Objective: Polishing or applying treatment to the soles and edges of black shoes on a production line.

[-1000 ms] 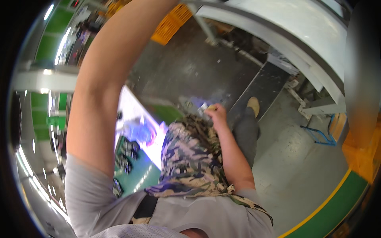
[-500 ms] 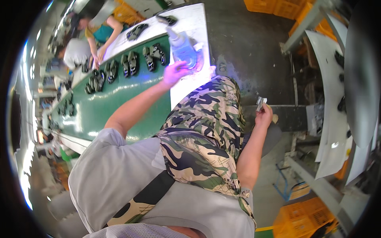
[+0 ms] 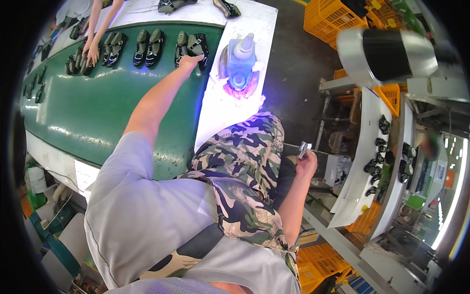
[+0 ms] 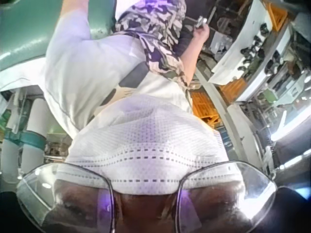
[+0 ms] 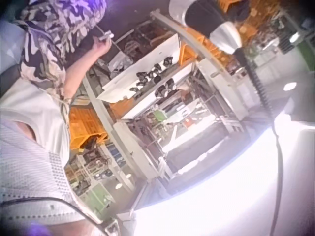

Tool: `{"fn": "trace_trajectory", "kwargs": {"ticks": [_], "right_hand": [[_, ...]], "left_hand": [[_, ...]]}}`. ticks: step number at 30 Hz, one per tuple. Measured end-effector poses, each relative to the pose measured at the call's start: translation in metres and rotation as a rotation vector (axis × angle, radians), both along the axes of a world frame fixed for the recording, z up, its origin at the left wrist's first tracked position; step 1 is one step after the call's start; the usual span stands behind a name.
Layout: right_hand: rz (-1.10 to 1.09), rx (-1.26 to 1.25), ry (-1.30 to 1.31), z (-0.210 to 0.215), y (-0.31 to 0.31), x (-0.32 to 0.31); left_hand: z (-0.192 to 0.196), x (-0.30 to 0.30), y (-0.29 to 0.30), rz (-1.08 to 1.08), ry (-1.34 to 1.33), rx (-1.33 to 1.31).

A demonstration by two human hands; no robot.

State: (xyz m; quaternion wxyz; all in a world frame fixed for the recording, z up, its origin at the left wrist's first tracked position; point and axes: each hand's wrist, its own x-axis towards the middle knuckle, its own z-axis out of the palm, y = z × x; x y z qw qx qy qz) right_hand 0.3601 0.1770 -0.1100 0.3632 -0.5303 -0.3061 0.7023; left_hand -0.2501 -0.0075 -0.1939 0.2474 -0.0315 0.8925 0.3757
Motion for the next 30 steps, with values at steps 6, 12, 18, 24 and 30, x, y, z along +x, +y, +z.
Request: {"fn": "trace_trajectory", "kwargs": {"ticks": [6,12,18,24,30], "right_hand": [[0.025,-0.019,-0.117,0.013,-0.007,0.013],[-0.051,-0.06,-0.147,0.026,-0.006,0.018],[0.026,0.001,-0.156,0.032,0.003,-0.014],[0.071,-0.043,-0.126,0.014,0.001,-0.021],[0.061,-0.042,-0.1,0.016,0.016,-0.039]], "left_hand": [[-0.034,-0.026,0.037,0.324,-0.13,0.082],[0.014,-0.013,0.043,-0.082,0.27,-0.122],[0.014,-0.06,0.018,-0.145,0.317,-0.247],[0.019,-0.052,-0.004,-0.245,0.198,-0.321],[0.019,-0.06,-0.048,-0.429,0.064,-0.319]]}}
